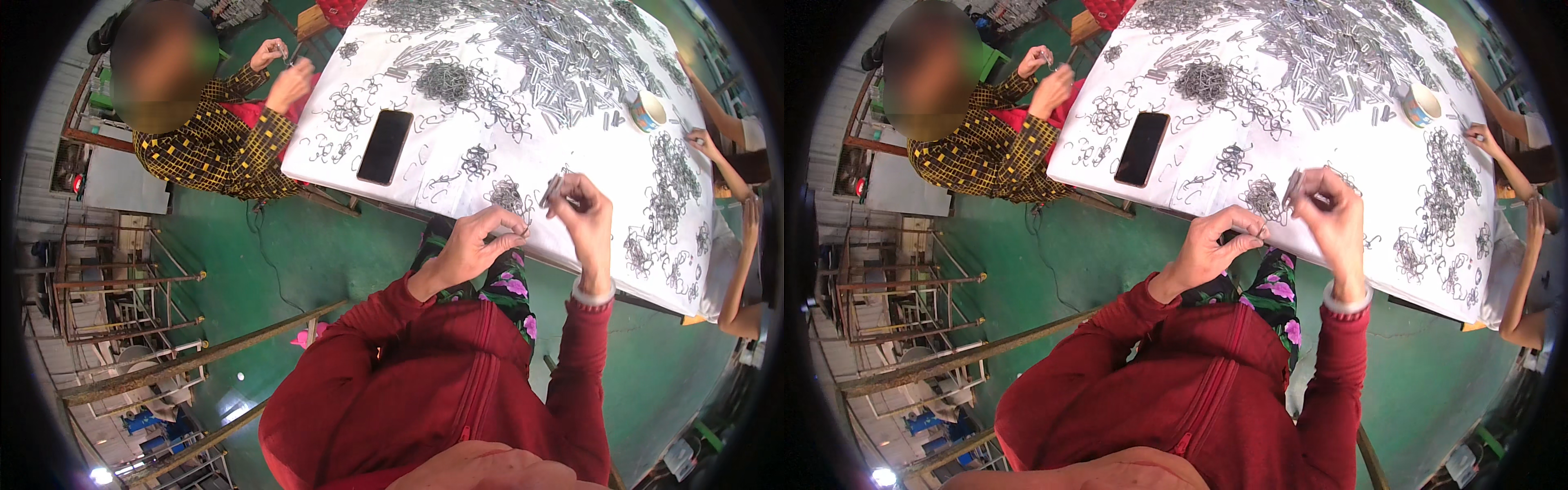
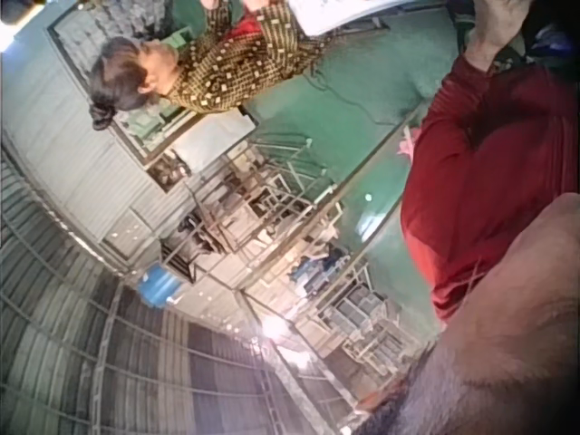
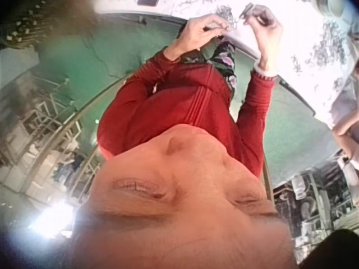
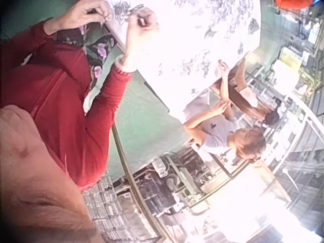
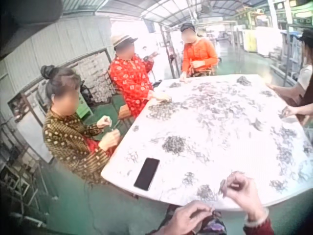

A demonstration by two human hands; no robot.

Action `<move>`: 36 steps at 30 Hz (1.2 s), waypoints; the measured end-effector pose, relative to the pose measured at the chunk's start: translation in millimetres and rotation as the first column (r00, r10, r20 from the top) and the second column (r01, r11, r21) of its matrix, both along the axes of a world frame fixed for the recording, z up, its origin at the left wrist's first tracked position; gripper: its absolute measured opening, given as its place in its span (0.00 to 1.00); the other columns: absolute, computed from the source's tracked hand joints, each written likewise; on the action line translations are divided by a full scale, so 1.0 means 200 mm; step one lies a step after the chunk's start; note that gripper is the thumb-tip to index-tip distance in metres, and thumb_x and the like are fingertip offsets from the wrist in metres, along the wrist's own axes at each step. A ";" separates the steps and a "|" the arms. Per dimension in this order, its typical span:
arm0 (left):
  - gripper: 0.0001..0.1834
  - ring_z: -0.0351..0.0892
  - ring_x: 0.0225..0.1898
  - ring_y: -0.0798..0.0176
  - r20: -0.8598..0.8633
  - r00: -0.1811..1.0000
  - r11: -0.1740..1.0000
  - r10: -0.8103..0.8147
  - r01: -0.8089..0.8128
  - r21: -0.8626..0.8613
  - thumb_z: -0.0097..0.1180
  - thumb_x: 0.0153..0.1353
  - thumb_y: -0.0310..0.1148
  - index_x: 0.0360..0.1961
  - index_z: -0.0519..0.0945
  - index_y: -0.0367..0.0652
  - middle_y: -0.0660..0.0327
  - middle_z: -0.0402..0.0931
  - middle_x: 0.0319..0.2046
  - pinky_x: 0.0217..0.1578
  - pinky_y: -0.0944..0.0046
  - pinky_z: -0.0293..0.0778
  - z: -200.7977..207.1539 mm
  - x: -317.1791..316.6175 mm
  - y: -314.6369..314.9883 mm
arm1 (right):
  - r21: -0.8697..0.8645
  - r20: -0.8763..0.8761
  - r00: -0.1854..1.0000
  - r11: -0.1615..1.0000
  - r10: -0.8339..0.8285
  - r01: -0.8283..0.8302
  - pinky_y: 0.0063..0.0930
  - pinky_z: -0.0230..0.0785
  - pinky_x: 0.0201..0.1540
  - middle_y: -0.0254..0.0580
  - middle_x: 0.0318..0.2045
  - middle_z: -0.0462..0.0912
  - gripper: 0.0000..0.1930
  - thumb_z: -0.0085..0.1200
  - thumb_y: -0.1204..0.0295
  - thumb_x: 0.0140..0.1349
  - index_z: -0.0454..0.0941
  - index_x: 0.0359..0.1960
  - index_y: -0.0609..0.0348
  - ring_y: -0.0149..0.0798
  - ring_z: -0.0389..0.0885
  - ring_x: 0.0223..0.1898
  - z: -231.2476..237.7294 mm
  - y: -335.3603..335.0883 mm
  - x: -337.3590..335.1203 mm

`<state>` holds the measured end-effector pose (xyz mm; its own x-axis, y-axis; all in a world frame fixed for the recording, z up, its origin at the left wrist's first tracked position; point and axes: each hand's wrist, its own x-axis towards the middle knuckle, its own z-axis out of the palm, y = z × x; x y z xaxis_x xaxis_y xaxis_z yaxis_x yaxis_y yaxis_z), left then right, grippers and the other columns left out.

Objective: The person repeatedly picks up small metal hooks and cylindrical metal pieces from a table, joins them by hand, and places the assembled units into a vertical rack. The person also occasionally moves loose parts on the table to access more items.

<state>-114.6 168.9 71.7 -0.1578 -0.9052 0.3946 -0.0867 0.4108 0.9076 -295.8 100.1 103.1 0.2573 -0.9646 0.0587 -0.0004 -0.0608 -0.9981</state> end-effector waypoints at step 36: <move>0.08 0.70 0.41 0.51 0.786 0.516 0.890 0.341 0.092 -0.446 0.46 0.55 0.23 0.37 0.71 0.39 0.53 0.68 0.33 0.34 0.54 0.72 -0.33 0.19 -1.42 | 0.003 0.106 0.990 0.995 -0.096 0.096 0.18 0.72 0.37 0.35 0.28 0.80 0.12 0.59 0.84 0.49 0.79 0.38 0.66 0.25 0.78 0.30 -0.01 0.26 0.04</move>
